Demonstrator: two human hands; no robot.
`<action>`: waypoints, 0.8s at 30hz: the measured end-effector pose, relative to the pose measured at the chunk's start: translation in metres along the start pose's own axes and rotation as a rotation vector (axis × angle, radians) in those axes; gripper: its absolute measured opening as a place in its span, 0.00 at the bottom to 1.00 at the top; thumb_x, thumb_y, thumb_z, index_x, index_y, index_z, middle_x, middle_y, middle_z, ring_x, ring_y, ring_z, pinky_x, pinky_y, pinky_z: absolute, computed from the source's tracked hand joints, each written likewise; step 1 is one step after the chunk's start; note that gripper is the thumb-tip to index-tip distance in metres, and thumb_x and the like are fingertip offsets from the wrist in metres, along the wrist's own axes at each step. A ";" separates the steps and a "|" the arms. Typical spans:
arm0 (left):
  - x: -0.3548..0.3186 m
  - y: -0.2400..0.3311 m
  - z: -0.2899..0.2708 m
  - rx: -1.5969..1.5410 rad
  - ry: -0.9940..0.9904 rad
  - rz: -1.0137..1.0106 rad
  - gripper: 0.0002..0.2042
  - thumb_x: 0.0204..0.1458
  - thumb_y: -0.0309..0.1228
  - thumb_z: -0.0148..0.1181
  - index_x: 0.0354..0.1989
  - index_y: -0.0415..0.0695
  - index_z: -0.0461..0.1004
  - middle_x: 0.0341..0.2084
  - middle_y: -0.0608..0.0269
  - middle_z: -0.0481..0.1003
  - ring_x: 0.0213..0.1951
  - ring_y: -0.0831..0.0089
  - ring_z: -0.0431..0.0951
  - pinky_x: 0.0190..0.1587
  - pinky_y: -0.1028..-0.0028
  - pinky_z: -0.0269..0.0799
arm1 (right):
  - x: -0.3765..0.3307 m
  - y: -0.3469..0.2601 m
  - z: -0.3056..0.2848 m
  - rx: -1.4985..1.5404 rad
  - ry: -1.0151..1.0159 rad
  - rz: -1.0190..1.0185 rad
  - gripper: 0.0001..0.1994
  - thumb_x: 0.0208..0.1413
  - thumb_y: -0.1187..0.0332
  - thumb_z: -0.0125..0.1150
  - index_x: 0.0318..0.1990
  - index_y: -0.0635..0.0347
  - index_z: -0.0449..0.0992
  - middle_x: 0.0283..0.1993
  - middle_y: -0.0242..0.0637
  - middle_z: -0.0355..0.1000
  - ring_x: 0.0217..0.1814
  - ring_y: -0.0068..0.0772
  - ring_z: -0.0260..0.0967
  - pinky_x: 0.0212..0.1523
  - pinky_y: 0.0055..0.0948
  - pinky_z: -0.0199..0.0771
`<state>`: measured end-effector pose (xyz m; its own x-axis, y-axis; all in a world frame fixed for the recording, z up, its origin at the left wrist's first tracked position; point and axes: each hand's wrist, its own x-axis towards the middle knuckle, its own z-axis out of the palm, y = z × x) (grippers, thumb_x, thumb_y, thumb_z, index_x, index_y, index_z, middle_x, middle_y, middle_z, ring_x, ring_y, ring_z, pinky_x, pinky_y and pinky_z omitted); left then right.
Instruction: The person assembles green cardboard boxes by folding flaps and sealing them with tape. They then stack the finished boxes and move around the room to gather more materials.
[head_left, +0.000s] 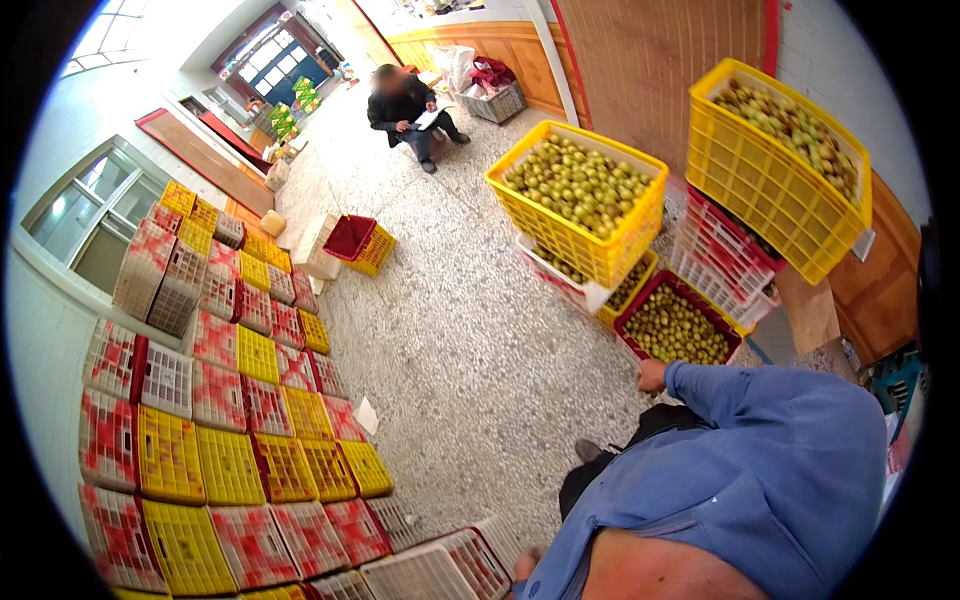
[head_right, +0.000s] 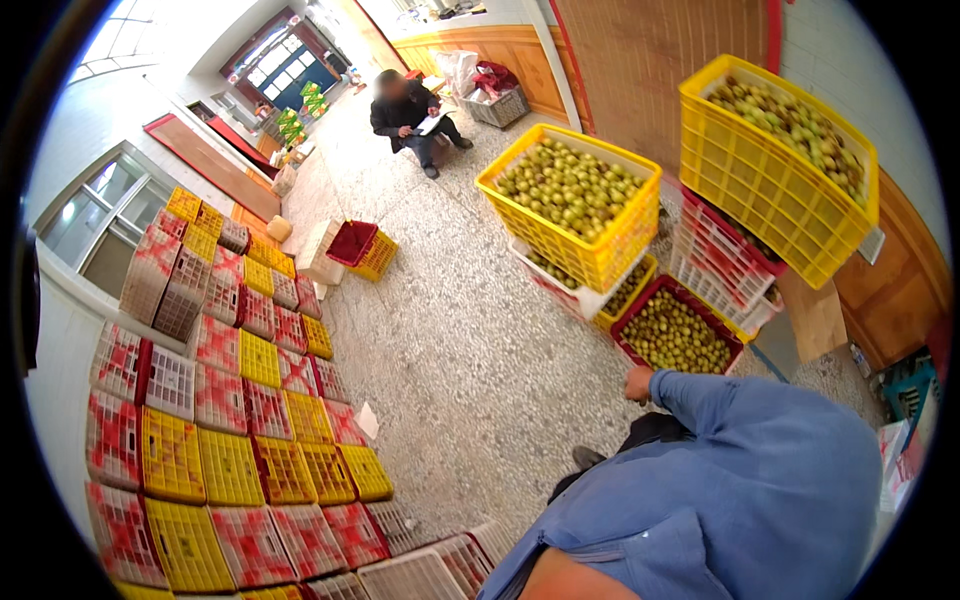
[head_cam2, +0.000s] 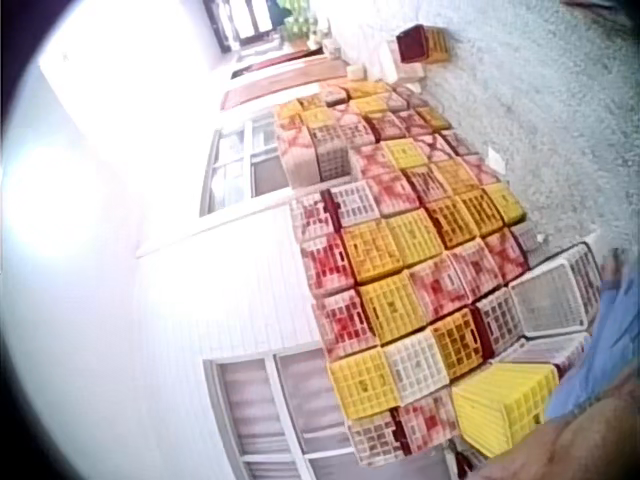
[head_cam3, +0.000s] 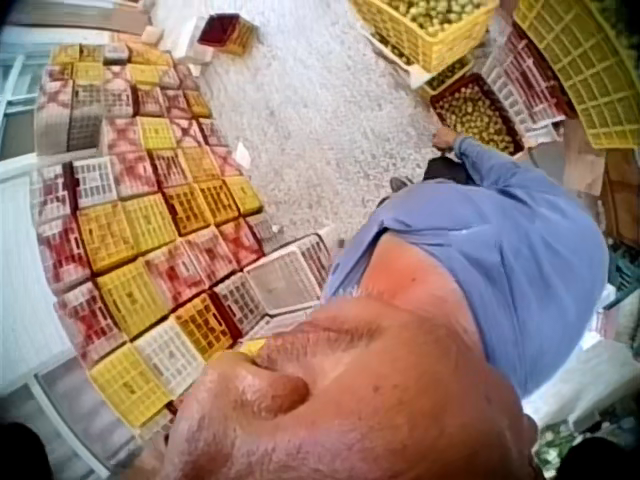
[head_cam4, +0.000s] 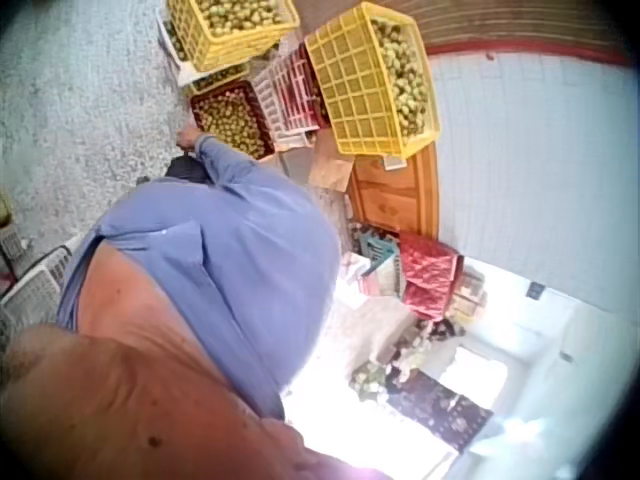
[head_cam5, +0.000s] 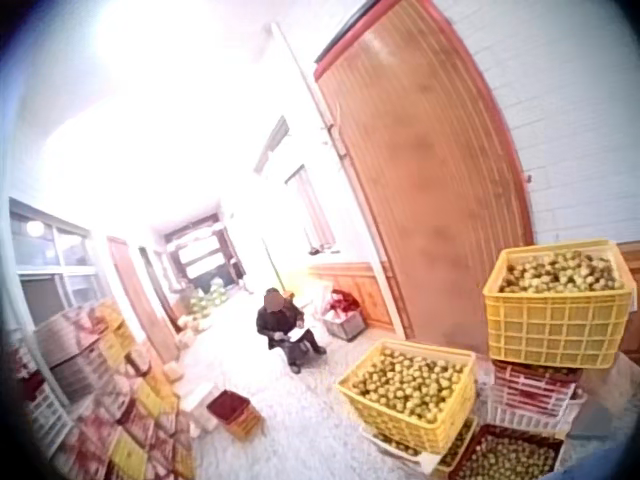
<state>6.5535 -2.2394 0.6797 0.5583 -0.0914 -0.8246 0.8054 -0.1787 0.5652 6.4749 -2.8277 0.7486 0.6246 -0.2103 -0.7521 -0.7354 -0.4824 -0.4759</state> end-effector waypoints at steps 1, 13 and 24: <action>0.031 0.052 -0.009 -0.035 -0.017 0.056 0.18 0.58 0.33 0.48 0.53 0.35 0.69 0.42 0.47 0.76 0.41 0.50 0.78 0.39 0.59 0.76 | 0.011 -0.031 -0.021 -0.380 0.010 -0.258 0.15 0.62 0.65 0.50 0.41 0.69 0.78 0.39 0.49 0.76 0.37 0.43 0.74 0.41 0.47 0.74; 0.278 0.591 0.115 0.160 -0.065 0.266 0.25 0.59 0.34 0.47 0.58 0.26 0.61 0.48 0.39 0.73 0.46 0.51 0.78 0.44 0.63 0.74 | 0.319 -0.271 -0.271 0.234 0.228 -0.252 0.12 0.51 0.67 0.56 0.37 0.66 0.80 0.27 0.44 0.78 0.29 0.39 0.76 0.34 0.41 0.76; 0.408 0.693 0.196 0.239 0.001 -0.232 0.20 0.57 0.34 0.50 0.53 0.31 0.66 0.44 0.45 0.76 0.42 0.55 0.79 0.38 0.63 0.75 | 0.607 -0.489 -0.508 0.018 0.121 -0.258 0.11 0.47 0.70 0.54 0.34 0.68 0.80 0.29 0.47 0.77 0.28 0.37 0.77 0.33 0.41 0.75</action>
<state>7.3002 -2.5925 0.7294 0.3657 -0.0205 -0.9305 0.8417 -0.4194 0.3400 7.3475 -3.1516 0.7567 0.8180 -0.1828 -0.5454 -0.5515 -0.5186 -0.6533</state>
